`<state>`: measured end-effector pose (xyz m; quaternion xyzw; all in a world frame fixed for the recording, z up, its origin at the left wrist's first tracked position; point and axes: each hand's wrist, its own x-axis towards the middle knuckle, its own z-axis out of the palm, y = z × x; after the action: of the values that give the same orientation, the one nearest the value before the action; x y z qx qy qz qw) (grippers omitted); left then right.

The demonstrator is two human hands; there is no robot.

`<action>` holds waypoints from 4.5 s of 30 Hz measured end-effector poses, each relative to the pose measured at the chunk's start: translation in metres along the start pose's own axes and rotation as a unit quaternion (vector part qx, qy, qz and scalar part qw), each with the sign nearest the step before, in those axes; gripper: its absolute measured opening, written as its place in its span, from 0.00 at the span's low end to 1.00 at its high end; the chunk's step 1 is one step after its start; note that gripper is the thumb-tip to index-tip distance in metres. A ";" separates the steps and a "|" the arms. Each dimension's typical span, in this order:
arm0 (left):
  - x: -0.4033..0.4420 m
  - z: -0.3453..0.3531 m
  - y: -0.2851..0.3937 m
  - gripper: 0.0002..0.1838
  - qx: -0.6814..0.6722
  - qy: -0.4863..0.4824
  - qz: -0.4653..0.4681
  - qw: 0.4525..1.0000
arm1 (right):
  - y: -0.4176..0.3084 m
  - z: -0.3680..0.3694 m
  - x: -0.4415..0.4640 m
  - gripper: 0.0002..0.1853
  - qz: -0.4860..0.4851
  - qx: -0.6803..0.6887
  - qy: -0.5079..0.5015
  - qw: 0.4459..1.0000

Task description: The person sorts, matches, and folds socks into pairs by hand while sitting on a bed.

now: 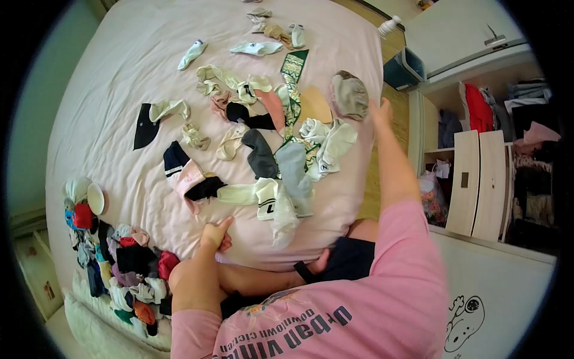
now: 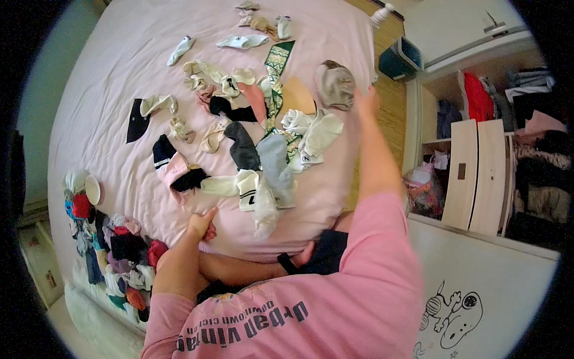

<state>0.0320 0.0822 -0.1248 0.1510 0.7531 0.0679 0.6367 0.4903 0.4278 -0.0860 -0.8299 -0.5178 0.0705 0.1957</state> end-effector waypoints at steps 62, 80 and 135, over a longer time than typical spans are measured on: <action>-0.013 -0.017 0.002 0.35 0.029 -0.053 0.015 0.998 | -0.150 0.062 -0.180 0.16 0.086 0.528 -0.254 0.806; -0.014 -0.019 0.001 0.33 0.008 -0.043 0.039 0.998 | -0.214 0.083 -0.220 0.07 -0.268 0.277 -0.281 0.879; -0.233 0.099 -0.101 0.10 -0.444 -0.202 0.420 0.766 | 0.001 -0.194 -0.505 0.13 -0.053 0.583 -0.498 0.640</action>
<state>0.1477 -0.0951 0.0462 0.1627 0.3541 0.6229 0.6784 0.3241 -0.0691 0.0473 -0.3545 -0.4318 0.7497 0.3547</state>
